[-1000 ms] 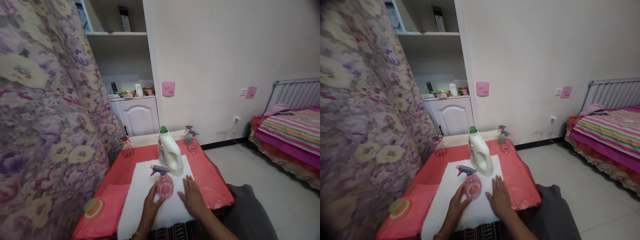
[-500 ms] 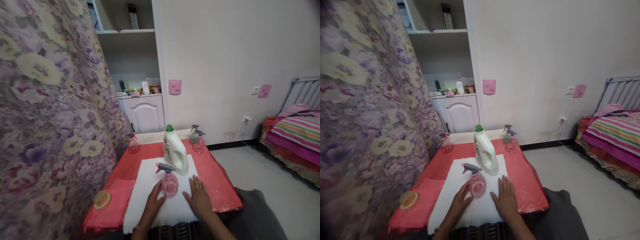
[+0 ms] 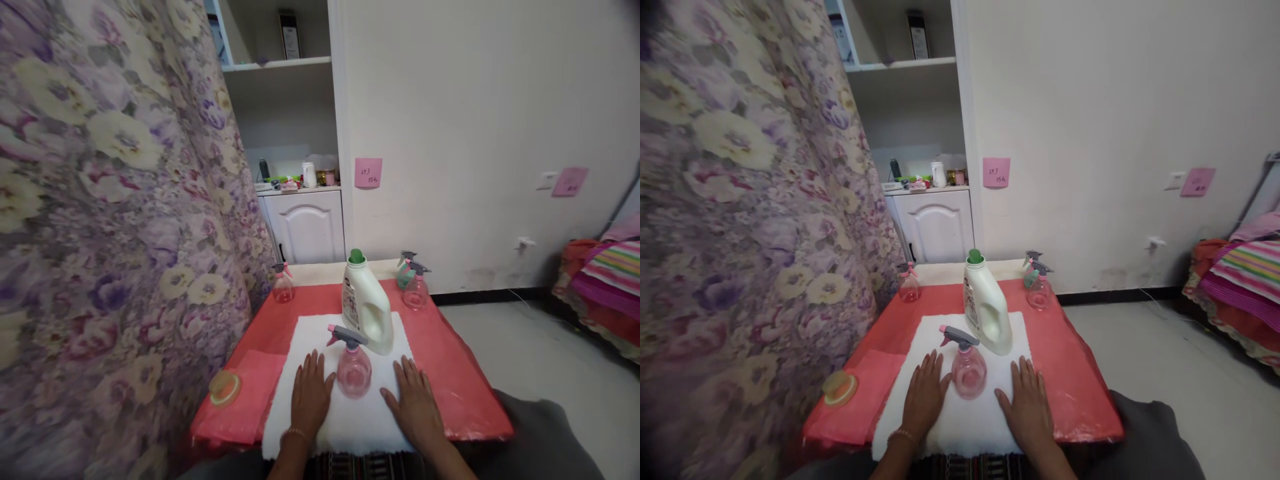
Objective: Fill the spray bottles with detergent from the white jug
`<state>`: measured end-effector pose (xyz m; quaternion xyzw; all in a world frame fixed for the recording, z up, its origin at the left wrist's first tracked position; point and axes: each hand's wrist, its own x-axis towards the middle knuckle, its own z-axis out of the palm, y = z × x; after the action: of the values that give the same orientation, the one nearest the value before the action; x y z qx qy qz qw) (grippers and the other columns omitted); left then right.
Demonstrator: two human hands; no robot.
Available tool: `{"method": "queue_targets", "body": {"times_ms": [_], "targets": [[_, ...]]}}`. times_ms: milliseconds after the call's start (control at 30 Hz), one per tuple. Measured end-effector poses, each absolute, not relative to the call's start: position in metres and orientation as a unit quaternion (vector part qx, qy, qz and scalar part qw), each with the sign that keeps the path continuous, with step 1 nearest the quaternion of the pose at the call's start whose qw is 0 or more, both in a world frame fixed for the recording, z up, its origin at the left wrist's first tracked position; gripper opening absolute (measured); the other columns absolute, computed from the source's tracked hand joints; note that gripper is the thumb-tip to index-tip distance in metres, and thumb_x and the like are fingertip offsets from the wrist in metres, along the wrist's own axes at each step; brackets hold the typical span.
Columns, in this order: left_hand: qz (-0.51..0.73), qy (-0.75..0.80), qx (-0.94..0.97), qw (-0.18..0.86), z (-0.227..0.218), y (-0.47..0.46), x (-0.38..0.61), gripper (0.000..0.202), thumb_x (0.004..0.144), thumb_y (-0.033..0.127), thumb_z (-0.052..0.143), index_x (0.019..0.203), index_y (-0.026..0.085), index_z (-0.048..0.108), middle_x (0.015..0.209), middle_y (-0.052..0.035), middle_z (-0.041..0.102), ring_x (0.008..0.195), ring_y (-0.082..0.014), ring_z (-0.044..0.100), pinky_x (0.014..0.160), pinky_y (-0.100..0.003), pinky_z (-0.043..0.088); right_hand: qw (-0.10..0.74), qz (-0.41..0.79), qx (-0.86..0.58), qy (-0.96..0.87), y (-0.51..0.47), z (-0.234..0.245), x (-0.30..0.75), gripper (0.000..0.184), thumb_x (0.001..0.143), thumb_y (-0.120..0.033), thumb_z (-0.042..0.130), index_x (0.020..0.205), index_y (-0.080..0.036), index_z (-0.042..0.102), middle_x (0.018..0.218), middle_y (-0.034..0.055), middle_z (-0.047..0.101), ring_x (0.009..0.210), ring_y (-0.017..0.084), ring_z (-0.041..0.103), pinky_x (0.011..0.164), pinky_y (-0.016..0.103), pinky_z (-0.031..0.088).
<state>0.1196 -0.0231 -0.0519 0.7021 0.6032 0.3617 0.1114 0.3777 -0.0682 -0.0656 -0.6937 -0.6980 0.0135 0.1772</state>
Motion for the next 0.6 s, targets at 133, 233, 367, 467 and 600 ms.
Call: {"method": "queue_targets", "body": {"times_ms": [133,233,367,467,600], "targets": [[0.335,0.61,0.714,0.077,-0.0531,-0.0264,0.1213,0.052,0.087,0.042,0.051,0.131,0.014,0.057,0.148,-0.0178,0.044,0.14,-0.034,0.033,0.116,-0.05,0.016,0.173,0.017,-0.698,-0.694,-0.0699,-0.0629,0.377,0.074,0.09,-0.061,0.036,0.142,-0.007,0.042,0.153,0.0202,0.034,0.142,0.033,0.029,0.116,0.051,0.018],[0.345,0.608,0.711,0.075,-0.0542,-0.0268,0.1203,0.051,0.087,0.041,0.052,0.13,0.016,0.058,0.147,-0.017,0.046,0.14,-0.0346,0.035,0.116,-0.051,0.016,0.164,0.018,-0.703,-0.692,-0.0711,-0.0598,0.3762,0.073,0.09,-0.059,0.037,0.142,-0.007,0.041,0.152,0.02,0.034,0.142,0.033,0.029,0.116,0.051,0.018],[0.355,0.603,0.71,0.078,-0.0556,-0.027,0.1183,0.047,0.088,0.038,0.05,0.129,0.016,0.059,0.145,-0.0175,0.048,0.139,-0.0337,0.036,0.117,-0.05,0.017,0.154,0.026,-0.704,-0.693,-0.0718,-0.0573,0.376,0.073,0.091,-0.058,0.037,0.143,-0.008,0.041,0.153,0.0193,0.034,0.142,0.033,0.029,0.116,0.051,0.018],[0.365,0.599,0.709,0.072,-0.057,-0.0273,0.117,0.044,0.089,0.035,0.049,0.127,0.017,0.061,0.142,-0.0164,0.052,0.137,-0.032,0.04,0.117,-0.048,0.018,0.159,0.031,-0.704,-0.692,-0.0718,-0.0572,0.3762,0.073,0.09,-0.059,0.037,0.143,-0.008,0.041,0.153,0.0193,0.034,0.143,0.033,0.029,0.116,0.051,0.018],[0.309,0.609,0.731,-0.012,-0.06,-0.0271,0.1158,0.042,0.092,0.031,0.045,0.129,0.018,0.058,0.142,-0.0131,0.054,0.136,-0.0286,0.043,0.114,-0.047,0.027,0.161,0.032,-0.705,-0.69,-0.0715,-0.0567,0.3762,0.072,0.09,-0.058,0.038,0.142,-0.008,0.042,0.153,0.0201,0.033,0.142,0.033,0.029,0.116,0.052,0.018]]}}
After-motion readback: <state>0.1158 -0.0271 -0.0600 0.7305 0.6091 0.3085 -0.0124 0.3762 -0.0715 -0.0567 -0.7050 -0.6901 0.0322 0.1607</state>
